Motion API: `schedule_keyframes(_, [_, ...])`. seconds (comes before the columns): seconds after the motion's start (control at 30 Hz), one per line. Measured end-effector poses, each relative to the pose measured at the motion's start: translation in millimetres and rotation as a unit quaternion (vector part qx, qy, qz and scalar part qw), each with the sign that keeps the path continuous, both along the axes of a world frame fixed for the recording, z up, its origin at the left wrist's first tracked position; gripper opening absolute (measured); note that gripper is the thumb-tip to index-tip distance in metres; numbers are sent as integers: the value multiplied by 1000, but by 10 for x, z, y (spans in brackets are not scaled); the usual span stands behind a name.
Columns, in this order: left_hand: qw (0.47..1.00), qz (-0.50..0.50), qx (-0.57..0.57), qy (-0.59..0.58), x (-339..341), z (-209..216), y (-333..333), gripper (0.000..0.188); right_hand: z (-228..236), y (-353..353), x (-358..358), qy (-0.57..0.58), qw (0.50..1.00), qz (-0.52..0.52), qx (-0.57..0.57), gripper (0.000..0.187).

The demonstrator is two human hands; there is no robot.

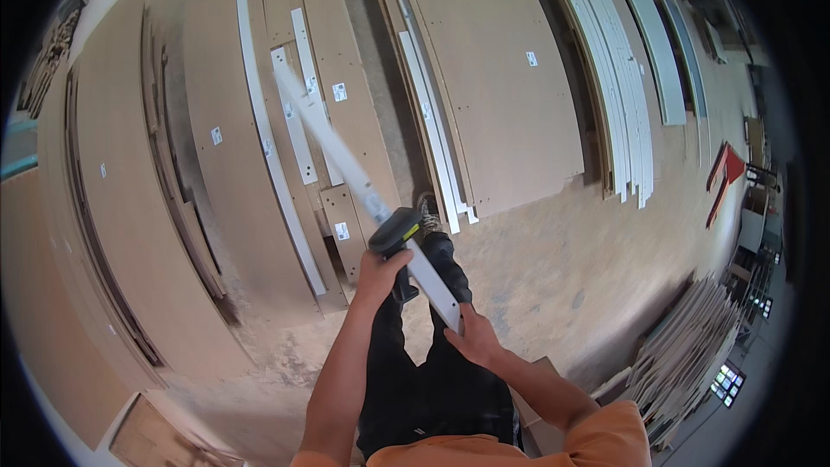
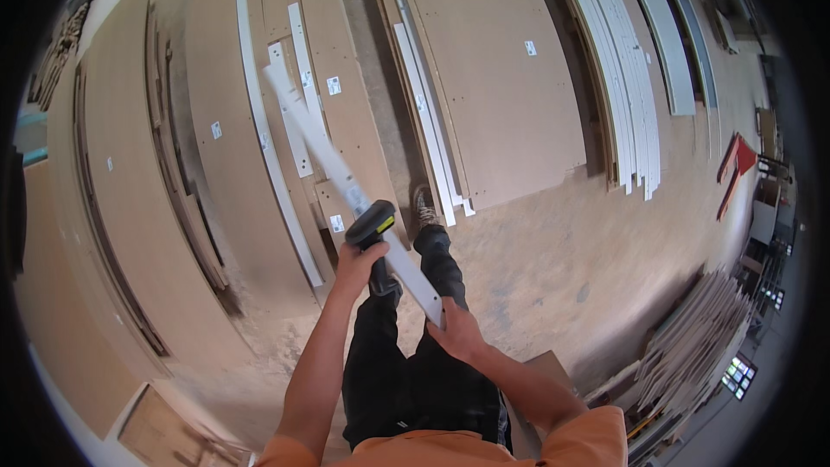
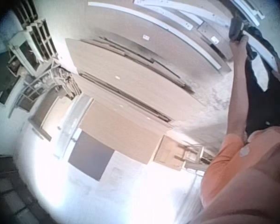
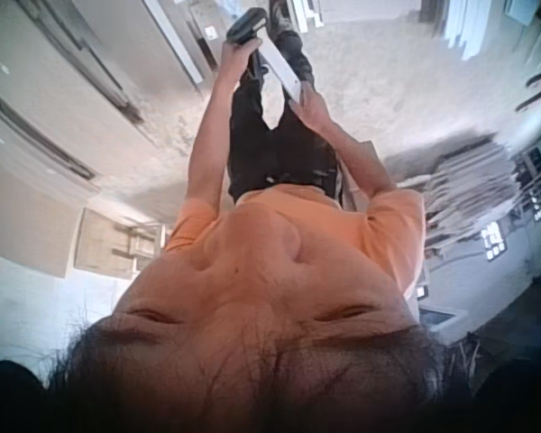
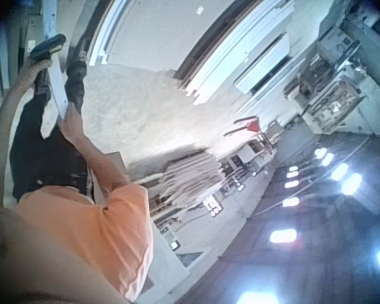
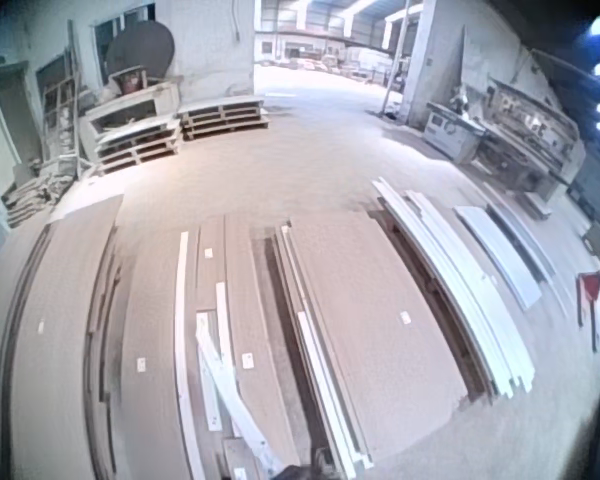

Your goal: The person repeatedly picks up white wooden planks from a stack, scans them with a handheld barcode scanner, and places them on a black worktable. The person continues this process for multiple planks throughout the clip.

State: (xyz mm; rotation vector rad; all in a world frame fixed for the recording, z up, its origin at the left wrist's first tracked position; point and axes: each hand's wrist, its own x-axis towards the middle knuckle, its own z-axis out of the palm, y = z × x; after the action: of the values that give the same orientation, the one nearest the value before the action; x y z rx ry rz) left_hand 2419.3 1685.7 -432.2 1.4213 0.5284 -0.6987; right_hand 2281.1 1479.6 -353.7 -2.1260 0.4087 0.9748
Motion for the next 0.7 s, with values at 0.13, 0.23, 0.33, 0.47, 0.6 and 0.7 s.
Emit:
schedule_keyframes(0.13, [994, -92, 39, 36, -186, -98, -221, 33, -744, -91, -78, -115, 984, -95, -97, 48])
schedule_keyframes(0.23, [986, -127, 79, 77, -451, -147, -124, 40, -1453, -359, 149, -138, 975, -105, -137, 48])
schedule_keyframes(0.33, [955, -200, 188, 114, -743, -240, 158, 45, -2214, -510, 379, -148, 968, -114, -170, 51])
schedule_keyframes(0.47, [935, -150, 268, 177, -1169, -458, 490, 36, -3329, -601, 729, -139, 959, -153, -194, 57])
schedule_keyframes(0.6, [922, -121, 296, 219, -1394, -490, 527, 34, -3974, -631, 1027, -212, 937, -172, -218, 53])
schedule_keyframes(0.7, [919, -149, 306, 199, -1422, -415, 290, 28, -4097, -687, 1252, -289, 925, 106, -224, 54])
